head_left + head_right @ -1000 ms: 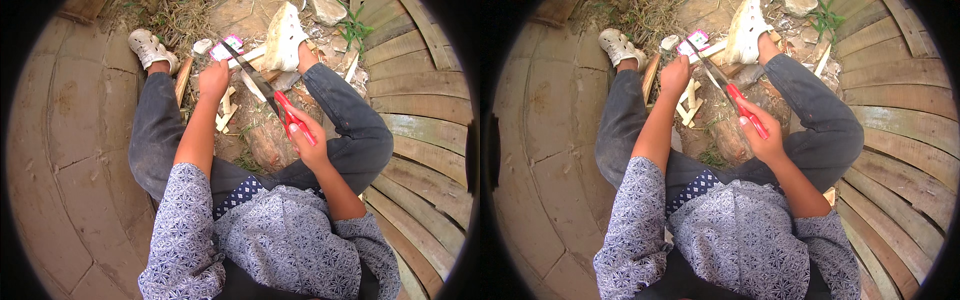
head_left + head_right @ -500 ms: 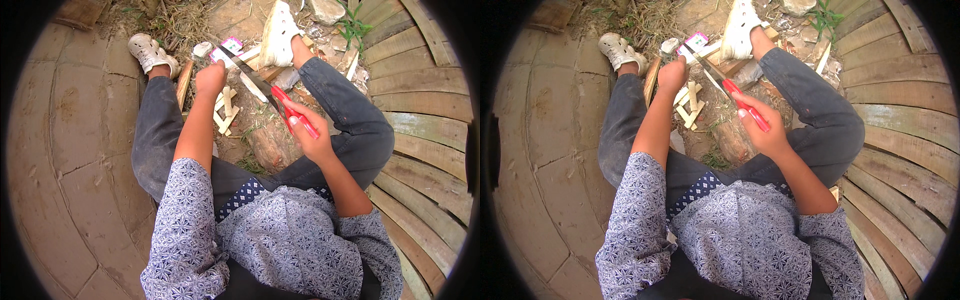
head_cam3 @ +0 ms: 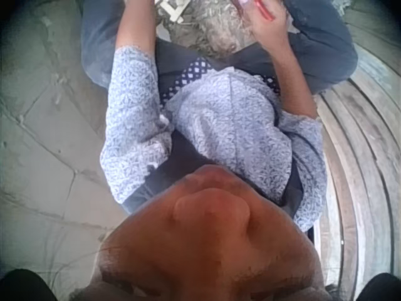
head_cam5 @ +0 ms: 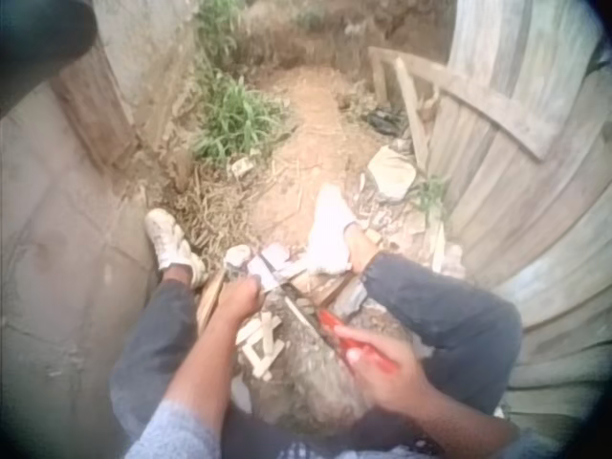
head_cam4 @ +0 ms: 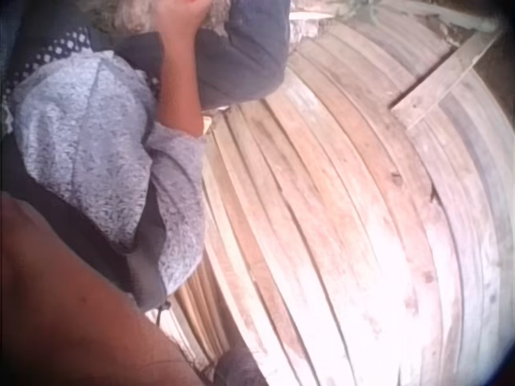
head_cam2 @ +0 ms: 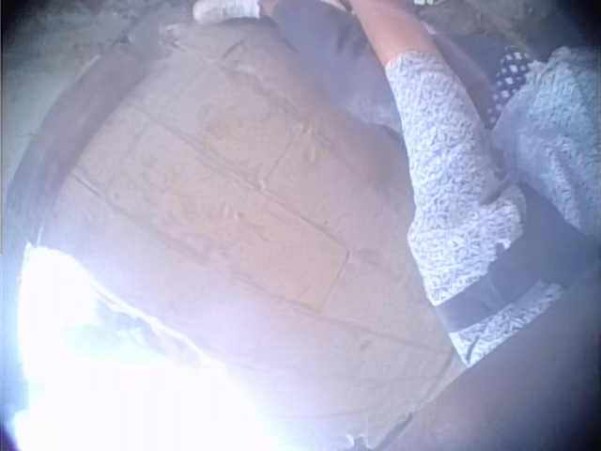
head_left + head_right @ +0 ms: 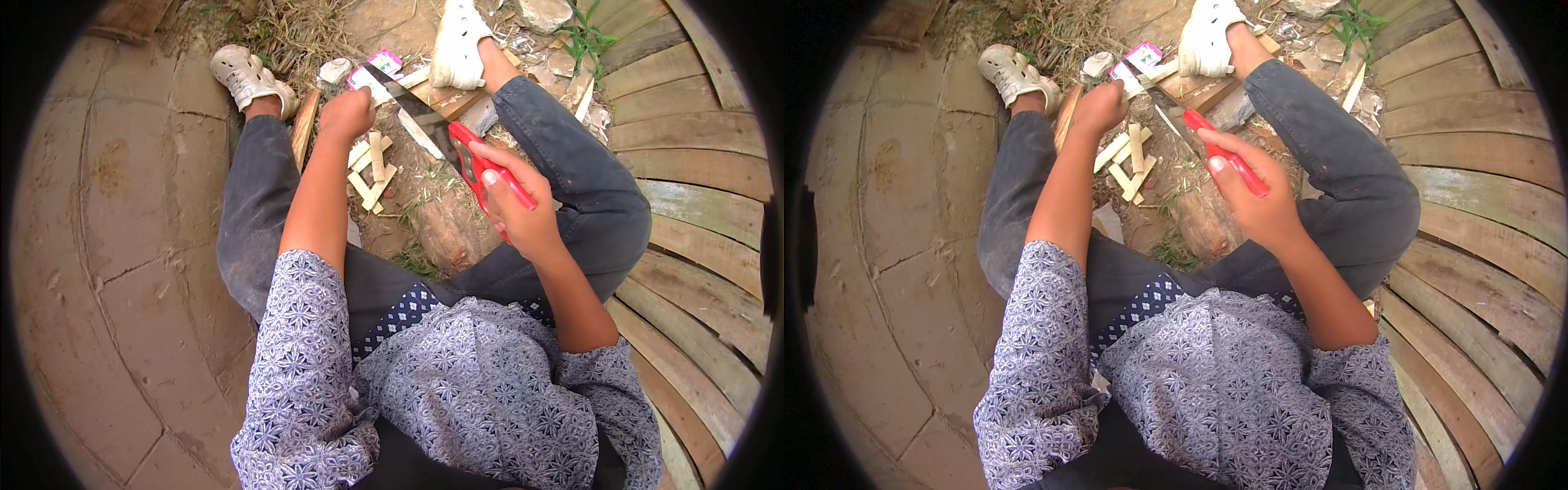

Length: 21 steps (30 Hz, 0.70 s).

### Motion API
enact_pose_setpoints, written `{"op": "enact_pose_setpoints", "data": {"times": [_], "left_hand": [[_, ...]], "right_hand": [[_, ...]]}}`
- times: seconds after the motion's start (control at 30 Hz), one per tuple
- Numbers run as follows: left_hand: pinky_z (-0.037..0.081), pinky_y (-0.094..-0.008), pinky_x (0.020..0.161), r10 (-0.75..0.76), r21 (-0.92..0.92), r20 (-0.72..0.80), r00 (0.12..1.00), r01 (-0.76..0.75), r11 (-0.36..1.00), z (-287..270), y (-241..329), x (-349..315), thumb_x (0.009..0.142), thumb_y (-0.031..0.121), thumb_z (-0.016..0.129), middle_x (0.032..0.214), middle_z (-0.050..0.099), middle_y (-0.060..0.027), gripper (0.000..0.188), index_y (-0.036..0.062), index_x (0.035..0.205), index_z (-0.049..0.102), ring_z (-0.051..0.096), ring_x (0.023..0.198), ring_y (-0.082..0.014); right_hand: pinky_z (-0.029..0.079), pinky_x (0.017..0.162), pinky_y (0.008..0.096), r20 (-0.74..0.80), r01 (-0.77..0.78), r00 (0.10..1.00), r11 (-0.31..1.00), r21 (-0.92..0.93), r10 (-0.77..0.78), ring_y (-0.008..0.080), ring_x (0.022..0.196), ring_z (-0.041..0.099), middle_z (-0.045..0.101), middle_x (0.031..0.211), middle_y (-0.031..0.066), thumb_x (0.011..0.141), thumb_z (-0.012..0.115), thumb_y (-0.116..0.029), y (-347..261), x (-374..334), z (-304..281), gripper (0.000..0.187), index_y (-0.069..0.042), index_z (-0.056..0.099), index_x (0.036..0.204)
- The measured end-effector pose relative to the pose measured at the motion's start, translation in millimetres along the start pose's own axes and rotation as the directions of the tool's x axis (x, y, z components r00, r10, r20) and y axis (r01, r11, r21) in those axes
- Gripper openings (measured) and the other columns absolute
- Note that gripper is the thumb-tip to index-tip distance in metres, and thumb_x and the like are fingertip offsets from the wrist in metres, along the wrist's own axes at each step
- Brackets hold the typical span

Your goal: The person sits on the ground and uses a red-handled hand saw to cut a small piece of wood held between their feet. They repeatedly saw through the wood, producing small cut pieces and sawdust.

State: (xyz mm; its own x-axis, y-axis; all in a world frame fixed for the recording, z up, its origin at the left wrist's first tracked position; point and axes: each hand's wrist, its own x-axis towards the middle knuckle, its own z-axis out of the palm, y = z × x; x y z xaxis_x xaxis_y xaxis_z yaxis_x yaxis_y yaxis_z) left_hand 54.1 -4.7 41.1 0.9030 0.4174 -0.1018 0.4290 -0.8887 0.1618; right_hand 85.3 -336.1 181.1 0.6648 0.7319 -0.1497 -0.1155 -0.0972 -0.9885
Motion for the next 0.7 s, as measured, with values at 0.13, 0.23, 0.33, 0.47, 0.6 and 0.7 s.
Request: {"op": "enact_pose_setpoints", "data": {"times": [0.13,0.23,0.33,0.47,0.6,0.7], "left_hand": [[0.054,-0.0514,0.078,-0.036,0.010,0.011,0.999,0.035,0.999,-3,5,1,0.084,0.019,0.059,0.095,0.071,-0.0209,0.020,0.0044,0.098,0.063,0.068,0.092,-0.0393],[0.055,-0.0508,0.079,-0.048,0.021,-0.013,0.999,0.048,0.999,-3,6,2,0.085,0.017,0.058,0.095,0.072,-0.0199,0.019,0.0059,0.099,0.064,0.069,0.091,-0.0389],[0.054,-0.0503,0.079,-0.032,0.009,-0.013,0.999,0.033,0.999,1,2,1,0.085,0.017,0.058,0.095,0.072,-0.0200,0.019,0.0057,0.099,0.064,0.069,0.091,-0.0390],[0.054,-0.0500,0.079,-0.023,-0.007,-0.003,1.000,0.023,1.000,0,3,-1,0.084,0.017,0.059,0.095,0.071,-0.0202,0.019,0.0050,0.098,0.064,0.069,0.091,-0.0390],[0.053,-0.0508,0.080,-0.033,-0.019,0.040,0.999,0.034,0.999,-3,0,-4,0.084,0.022,0.061,0.097,0.070,-0.0206,0.023,0.0046,0.100,0.062,0.067,0.094,-0.0398],[0.054,-0.0514,0.078,-0.014,-0.008,0.035,0.999,0.014,1.000,-1,5,-6,0.083,0.020,0.061,0.095,0.070,-0.0197,0.022,0.0044,0.099,0.062,0.068,0.092,-0.0398]], "right_hand": [[0.033,0.044,0.0203,0.018,-0.070,0.998,0.991,0.113,0.068,0.0006,0.050,0.040,0.054,0.071,-0.0052,0.103,0.054,-0.019,-6,5,-5,0.033,-0.007,0.062,0.132],[0.034,0.045,0.0208,0.039,-0.075,0.997,0.984,0.162,0.069,0.0016,0.050,0.042,0.054,0.070,-0.0050,0.102,0.055,-0.018,-4,24,-7,0.033,-0.007,0.062,0.133],[0.034,0.044,0.0213,0.009,-0.065,0.998,0.979,0.194,0.064,0.0022,0.049,0.041,0.052,0.068,-0.0055,0.102,0.055,-0.017,2,37,4,0.033,-0.005,0.062,0.132],[0.040,0.051,0.0215,-0.005,-0.104,0.994,0.979,0.173,0.106,0.0040,0.057,0.049,0.059,0.076,-0.0019,0.102,0.056,-0.017,-2,11,-3,0.033,-0.002,0.062,0.131],[0.049,0.075,0.0232,-0.065,-0.077,0.995,0.996,0.038,0.079,0.0086,0.088,0.062,0.067,0.106,0.0073,0.101,0.059,-0.017,-18,-27,-24,0.033,-0.002,0.062,0.130],[0.049,0.087,0.0247,-0.060,-0.024,0.998,0.986,0.166,0.035,0.0106,0.105,0.062,0.065,0.121,0.0106,0.100,0.060,-0.018,-14,-11,-14,0.034,-0.002,0.063,0.130]]}}
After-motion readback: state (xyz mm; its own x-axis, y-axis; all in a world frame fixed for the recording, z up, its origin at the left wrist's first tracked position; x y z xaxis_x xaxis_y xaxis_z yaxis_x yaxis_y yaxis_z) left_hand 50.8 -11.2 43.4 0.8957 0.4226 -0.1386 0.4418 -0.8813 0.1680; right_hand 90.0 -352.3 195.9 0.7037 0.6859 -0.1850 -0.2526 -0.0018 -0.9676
